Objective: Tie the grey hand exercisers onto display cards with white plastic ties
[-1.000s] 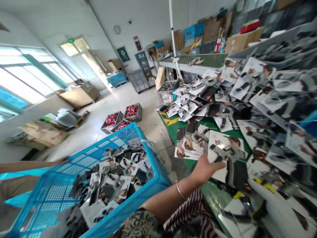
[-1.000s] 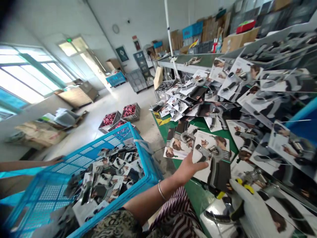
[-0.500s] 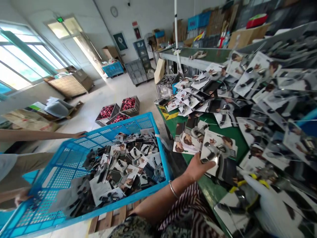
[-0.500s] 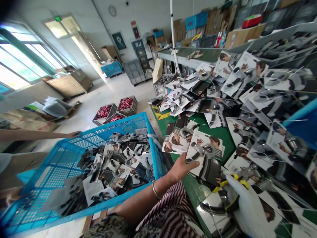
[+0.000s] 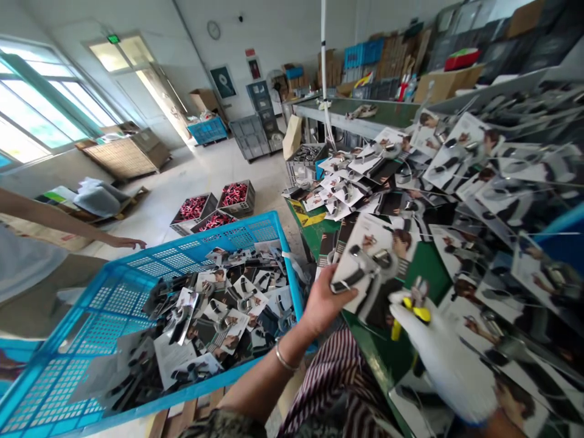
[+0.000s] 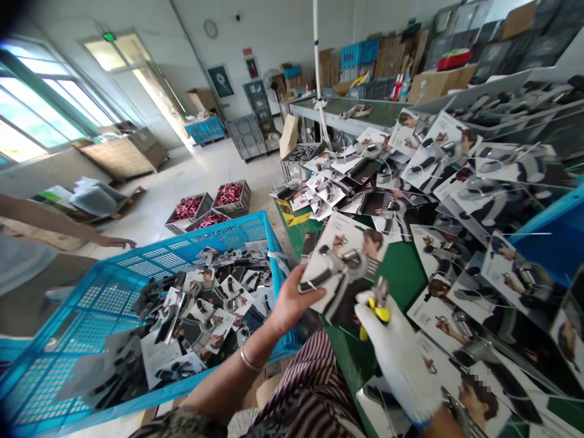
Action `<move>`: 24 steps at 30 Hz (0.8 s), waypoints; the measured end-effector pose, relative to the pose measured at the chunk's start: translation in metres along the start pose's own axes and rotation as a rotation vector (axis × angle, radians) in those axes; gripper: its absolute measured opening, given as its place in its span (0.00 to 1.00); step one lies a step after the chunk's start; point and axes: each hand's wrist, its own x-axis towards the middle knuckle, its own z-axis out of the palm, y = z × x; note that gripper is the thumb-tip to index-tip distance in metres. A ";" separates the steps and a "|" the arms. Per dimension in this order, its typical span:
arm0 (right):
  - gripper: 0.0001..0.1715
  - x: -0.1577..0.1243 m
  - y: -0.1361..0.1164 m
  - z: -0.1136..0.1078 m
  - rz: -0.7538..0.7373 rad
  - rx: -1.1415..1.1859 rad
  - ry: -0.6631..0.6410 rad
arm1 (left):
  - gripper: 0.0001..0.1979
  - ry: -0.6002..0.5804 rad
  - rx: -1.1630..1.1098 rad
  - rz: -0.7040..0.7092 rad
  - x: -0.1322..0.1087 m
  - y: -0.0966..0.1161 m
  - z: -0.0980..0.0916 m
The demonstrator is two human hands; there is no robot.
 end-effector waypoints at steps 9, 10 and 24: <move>0.06 0.027 -0.120 0.166 0.015 0.654 -0.595 | 0.27 0.523 0.244 -0.044 -0.047 0.023 -0.188; 0.06 0.026 -0.115 0.182 0.060 0.666 -0.652 | 0.26 0.550 0.299 -0.100 -0.053 0.012 -0.202; 0.20 -0.045 -0.038 0.178 0.641 0.882 -0.911 | 0.18 0.584 0.408 -0.160 0.003 -0.064 -0.202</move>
